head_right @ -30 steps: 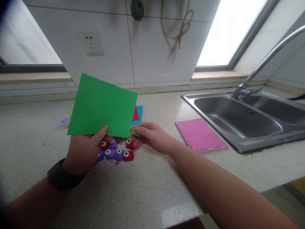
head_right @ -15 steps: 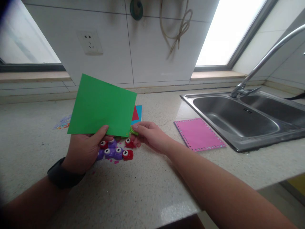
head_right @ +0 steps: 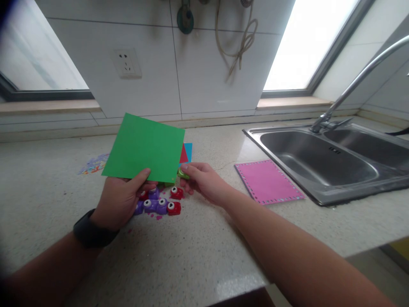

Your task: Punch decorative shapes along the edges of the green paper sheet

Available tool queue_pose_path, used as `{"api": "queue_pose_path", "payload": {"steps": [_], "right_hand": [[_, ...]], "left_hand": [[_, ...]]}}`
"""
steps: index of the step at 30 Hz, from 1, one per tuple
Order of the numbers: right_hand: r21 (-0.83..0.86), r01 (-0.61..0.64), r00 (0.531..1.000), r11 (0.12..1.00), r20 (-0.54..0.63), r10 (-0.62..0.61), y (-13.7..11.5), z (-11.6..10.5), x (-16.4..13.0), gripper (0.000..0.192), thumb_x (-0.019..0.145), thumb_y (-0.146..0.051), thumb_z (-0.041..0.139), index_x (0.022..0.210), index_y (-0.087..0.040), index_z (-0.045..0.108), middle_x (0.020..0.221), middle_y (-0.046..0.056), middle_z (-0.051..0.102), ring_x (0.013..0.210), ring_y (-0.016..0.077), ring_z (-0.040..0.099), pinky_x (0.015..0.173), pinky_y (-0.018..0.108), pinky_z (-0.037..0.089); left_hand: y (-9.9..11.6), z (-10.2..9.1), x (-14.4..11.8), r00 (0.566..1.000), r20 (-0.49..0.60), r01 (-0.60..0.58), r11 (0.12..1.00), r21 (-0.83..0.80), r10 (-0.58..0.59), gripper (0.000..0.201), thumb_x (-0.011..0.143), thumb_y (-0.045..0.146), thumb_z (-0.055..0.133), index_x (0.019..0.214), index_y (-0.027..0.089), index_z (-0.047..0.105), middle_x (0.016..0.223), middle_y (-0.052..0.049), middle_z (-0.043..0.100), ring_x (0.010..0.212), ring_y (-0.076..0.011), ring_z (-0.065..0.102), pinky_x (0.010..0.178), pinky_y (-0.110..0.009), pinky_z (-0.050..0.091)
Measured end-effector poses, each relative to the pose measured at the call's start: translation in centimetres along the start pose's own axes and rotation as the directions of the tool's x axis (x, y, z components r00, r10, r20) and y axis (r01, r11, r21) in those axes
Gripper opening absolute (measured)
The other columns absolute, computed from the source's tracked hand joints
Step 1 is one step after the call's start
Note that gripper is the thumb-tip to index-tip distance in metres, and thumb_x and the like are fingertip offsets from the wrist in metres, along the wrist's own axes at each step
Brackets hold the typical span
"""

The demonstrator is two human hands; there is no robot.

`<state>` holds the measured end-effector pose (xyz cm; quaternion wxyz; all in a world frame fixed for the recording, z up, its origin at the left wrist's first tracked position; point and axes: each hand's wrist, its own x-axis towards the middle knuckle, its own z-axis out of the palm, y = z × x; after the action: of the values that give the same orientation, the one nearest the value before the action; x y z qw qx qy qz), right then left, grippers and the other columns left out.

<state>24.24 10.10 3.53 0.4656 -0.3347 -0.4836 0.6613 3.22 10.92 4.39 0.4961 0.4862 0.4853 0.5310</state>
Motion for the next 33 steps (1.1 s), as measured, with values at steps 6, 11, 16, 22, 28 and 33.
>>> {"api": "queue_pose_path", "payload": {"steps": [6,11,16,22,28,33], "right_hand": [[-0.046,0.006,0.998,0.999,-0.058,-0.009,-0.08,-0.05,0.17,0.045,0.087,-0.058,0.07,0.075,-0.017,0.058,0.061,-0.003,0.053,0.051,0.0081,0.047,0.047,0.024,0.033],[-0.08,-0.006,0.998,0.997,-0.07,0.001,0.12,0.06,0.39,0.047,0.09,-0.06,0.066,0.072,-0.018,0.056,0.058,-0.002,0.053,0.048,0.008,0.046,0.046,0.025,0.029],[-0.081,-0.001,0.996,0.997,-0.086,-0.006,0.01,0.09,0.39,0.048,0.091,-0.061,0.064,0.071,-0.018,0.055,0.055,-0.003,0.051,0.047,0.0081,0.043,0.046,0.025,0.028],[-0.082,0.002,0.996,0.997,-0.084,-0.009,0.21,-0.02,0.5,0.048,0.088,-0.062,0.066,0.072,-0.018,0.054,0.056,-0.003,0.051,0.047,0.0078,0.042,0.045,0.025,0.027],[-0.056,0.011,0.996,0.998,-0.082,-0.016,0.37,-0.02,0.57,0.047,0.085,-0.06,0.071,0.074,-0.018,0.053,0.061,-0.003,0.053,0.049,0.0073,0.045,0.046,0.024,0.028],[-0.055,-0.005,0.996,0.998,-0.088,0.0,0.34,0.0,0.61,0.047,0.084,-0.059,0.073,0.075,-0.017,0.054,0.062,-0.003,0.054,0.05,0.007,0.046,0.046,0.023,0.028]], "left_hand": [[-0.13,0.04,0.07,0.999,0.02,0.036,0.999,-0.037,-0.035,0.033,0.081,0.035,0.08,0.104,0.016,0.069,0.088,-0.009,0.079,0.062,-0.0205,0.075,0.047,-0.023,0.058],[-0.26,-0.01,0.16,0.997,0.063,0.042,0.995,-0.086,-0.036,0.038,0.078,0.036,0.083,0.107,0.016,0.069,0.1,-0.009,0.079,0.065,-0.0188,0.076,0.057,-0.025,0.063],[-0.43,0.01,0.21,0.998,0.056,0.018,0.994,-0.108,-0.012,0.038,0.079,0.032,0.082,0.111,0.018,0.068,0.11,-0.01,0.077,0.066,-0.018,0.076,0.059,-0.026,0.064],[-0.36,0.07,0.15,0.998,0.06,0.022,0.993,-0.115,-0.015,0.038,0.079,0.031,0.081,0.112,0.018,0.067,0.113,-0.01,0.076,0.067,-0.0166,0.076,0.059,-0.023,0.063],[-0.46,0.02,0.21,0.999,0.047,0.018,0.995,-0.096,-0.013,0.036,0.078,0.035,0.083,0.104,0.017,0.066,0.102,-0.008,0.078,0.066,-0.0173,0.076,0.053,-0.021,0.06],[-0.58,-0.05,0.18,0.999,0.04,0.008,0.996,-0.087,-0.004,0.033,0.079,0.036,0.083,0.101,0.018,0.066,0.097,-0.007,0.078,0.064,-0.0173,0.075,0.047,-0.019,0.056]]}}
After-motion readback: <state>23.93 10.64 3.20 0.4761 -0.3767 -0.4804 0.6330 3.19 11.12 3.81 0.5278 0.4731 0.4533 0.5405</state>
